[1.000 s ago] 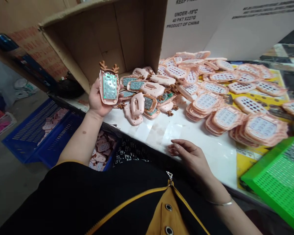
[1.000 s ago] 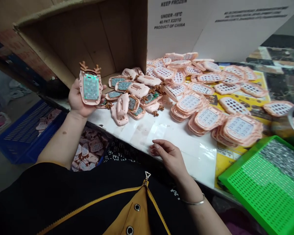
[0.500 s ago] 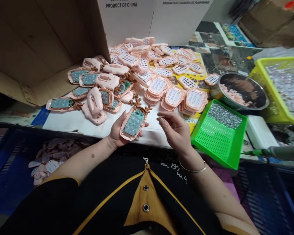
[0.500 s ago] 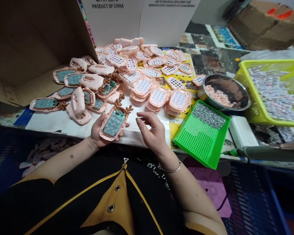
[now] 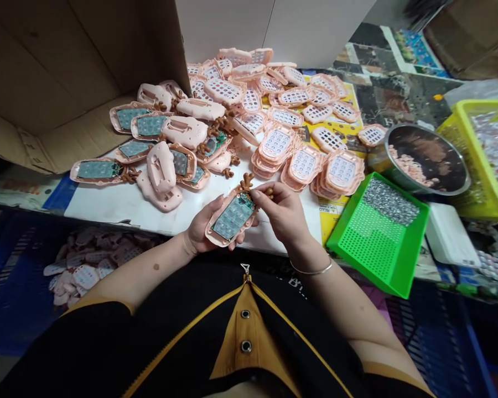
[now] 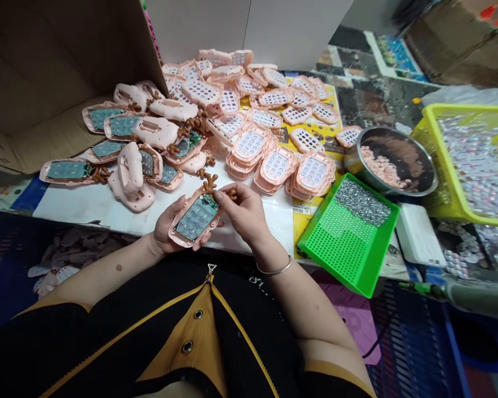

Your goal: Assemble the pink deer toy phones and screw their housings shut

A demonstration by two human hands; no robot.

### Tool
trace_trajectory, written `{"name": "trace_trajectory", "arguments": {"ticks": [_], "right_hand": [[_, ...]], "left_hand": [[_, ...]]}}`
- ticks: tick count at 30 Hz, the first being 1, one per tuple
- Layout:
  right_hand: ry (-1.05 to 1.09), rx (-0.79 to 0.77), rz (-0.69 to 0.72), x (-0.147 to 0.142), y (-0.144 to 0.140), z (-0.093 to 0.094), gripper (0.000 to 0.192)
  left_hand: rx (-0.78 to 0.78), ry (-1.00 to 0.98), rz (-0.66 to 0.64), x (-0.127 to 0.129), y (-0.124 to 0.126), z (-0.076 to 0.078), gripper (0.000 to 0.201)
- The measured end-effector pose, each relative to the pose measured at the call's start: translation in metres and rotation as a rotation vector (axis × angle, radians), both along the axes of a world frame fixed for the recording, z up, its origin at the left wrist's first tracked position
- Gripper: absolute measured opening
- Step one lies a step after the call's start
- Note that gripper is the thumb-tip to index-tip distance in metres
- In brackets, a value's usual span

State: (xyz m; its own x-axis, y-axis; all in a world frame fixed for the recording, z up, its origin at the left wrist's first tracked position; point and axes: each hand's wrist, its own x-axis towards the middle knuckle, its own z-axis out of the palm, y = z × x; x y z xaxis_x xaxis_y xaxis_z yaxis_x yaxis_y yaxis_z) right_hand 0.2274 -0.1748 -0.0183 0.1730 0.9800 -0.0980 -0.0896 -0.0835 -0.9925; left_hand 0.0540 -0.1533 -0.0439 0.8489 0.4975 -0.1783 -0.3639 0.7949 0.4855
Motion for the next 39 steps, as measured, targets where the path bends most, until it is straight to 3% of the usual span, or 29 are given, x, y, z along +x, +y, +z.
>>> {"name": "trace_trajectory", "arguments": {"ticks": [4,8,14,18,22,24,26,28,30,32,36,39], "right_hand": [[0.021,0.0,-0.08,-0.004,-0.005,-0.006,0.045],[0.111,-0.013,-0.055,0.002,-0.001,-0.005,0.046],[0.113,-0.101,0.098,0.007,0.008,0.005,0.05],[0.045,0.019,0.012,-0.001,0.007,0.003,0.049],[0.029,-0.027,0.108,0.001,0.008,-0.002,0.05],[-0.028,0.02,0.081,0.009,0.012,-0.001,0.05],[-0.256,0.182,-0.033,0.022,0.019,0.004,0.044],[-0.655,0.354,-0.11,0.037,0.03,0.009,0.032],[-1.074,0.435,-0.097,0.051,0.047,0.011,0.023],[-1.369,0.421,-0.03,0.061,0.065,0.007,0.022],[-1.686,0.395,0.04,0.066,0.089,-0.008,0.022],[-1.759,0.507,-0.011,0.066,0.088,-0.011,0.02]], "left_hand": [[-0.016,0.024,-0.026,0.0,0.001,0.0,0.048],[-0.012,0.014,-0.046,0.001,0.001,0.0,0.05],[0.037,0.038,-0.081,0.003,0.001,-0.002,0.051],[0.013,0.035,-0.076,0.003,0.001,-0.003,0.047],[-0.01,0.039,-0.081,0.002,0.002,-0.003,0.053],[-0.042,0.022,-0.069,0.001,0.002,-0.003,0.057],[-0.078,-0.002,-0.029,0.0,0.003,-0.002,0.06],[-0.109,-0.002,0.021,-0.001,0.003,-0.001,0.061],[-0.125,0.014,0.07,-0.001,0.002,0.001,0.06],[-0.122,0.024,0.123,-0.001,0.0,0.002,0.058],[-0.106,0.033,0.226,-0.001,-0.003,-0.001,0.061],[-0.068,0.01,0.262,-0.001,-0.004,-0.004,0.071]]}}
